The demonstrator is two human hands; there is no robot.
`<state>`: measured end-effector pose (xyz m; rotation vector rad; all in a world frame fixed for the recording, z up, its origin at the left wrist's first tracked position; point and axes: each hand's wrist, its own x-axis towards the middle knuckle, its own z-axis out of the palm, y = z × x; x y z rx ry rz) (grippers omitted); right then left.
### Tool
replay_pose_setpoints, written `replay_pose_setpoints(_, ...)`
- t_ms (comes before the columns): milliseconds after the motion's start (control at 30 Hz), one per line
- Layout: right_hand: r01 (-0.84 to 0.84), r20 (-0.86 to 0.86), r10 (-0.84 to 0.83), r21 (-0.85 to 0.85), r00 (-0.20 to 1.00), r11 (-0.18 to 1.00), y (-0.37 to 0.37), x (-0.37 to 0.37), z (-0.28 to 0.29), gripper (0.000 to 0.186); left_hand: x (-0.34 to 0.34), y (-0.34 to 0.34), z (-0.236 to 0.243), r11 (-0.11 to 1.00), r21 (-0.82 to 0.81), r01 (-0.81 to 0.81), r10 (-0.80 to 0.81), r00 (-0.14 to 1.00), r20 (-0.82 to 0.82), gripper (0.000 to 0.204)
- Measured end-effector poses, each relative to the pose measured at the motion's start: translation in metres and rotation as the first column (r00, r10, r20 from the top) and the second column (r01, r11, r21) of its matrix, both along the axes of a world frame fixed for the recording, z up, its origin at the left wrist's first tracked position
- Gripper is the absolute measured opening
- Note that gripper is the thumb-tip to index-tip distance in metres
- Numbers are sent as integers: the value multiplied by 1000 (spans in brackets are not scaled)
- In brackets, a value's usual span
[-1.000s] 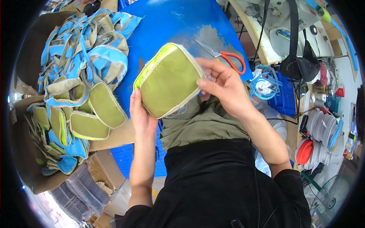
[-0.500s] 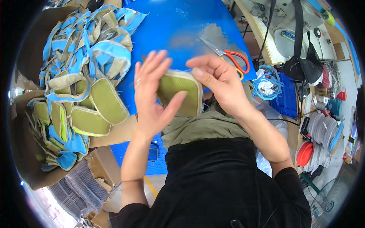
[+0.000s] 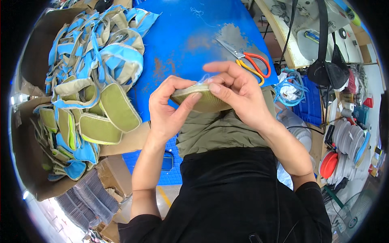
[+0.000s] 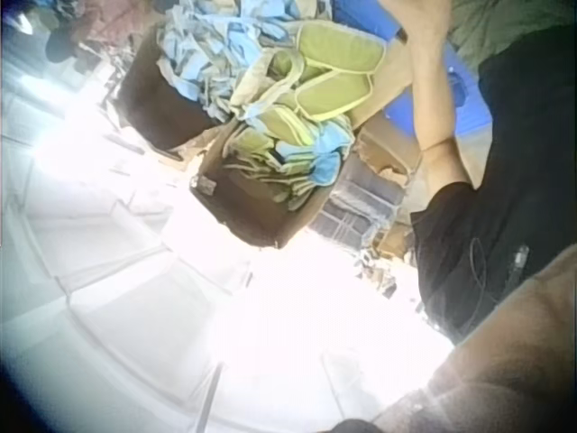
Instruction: The person sews light blue and beige fabric pieces using a sewing machine, then trims excess thread with scissors. They repeatedly pick up fabric pieces, align them under the needle, sew, and cut threads, handling multiple items one at a time.
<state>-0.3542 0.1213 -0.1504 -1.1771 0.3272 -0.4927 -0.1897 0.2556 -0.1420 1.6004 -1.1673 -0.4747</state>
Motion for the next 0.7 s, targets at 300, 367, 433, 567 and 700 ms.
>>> replay_pose_setpoints(300, -22, -169, -34, -320, 985, 947, -12, -9, 11, 33, 9, 15, -10, 963, -102, -248, 160, 838, -522, 12)
replay_pose_setpoints(367, -6, -167, -55, -343, 984, 939, -12, -15, 8, 28, 18, 20, -18, 954, -158, -254, 129, 826, -549, 13)
replay_pose_setpoints(433, 22, -167, -59, -216, 984, 976, -11, -18, 9, 21, 21, 23, -20, 949, -182, -258, 102, 795, -598, 13)
replay_pose_setpoints(567, 48, -160, -73, -158, 984, 986, -11, -20, 6, 19, 19, 26, -26, 954, -198, -223, 37, 746, -665, 15)
replay_pose_setpoints(700, 80, -163, -100, -126, 981, 989, -13, -22, 8, 19, 14, 26, -23, 945, -178, -276, 60, 678, -733, 15)
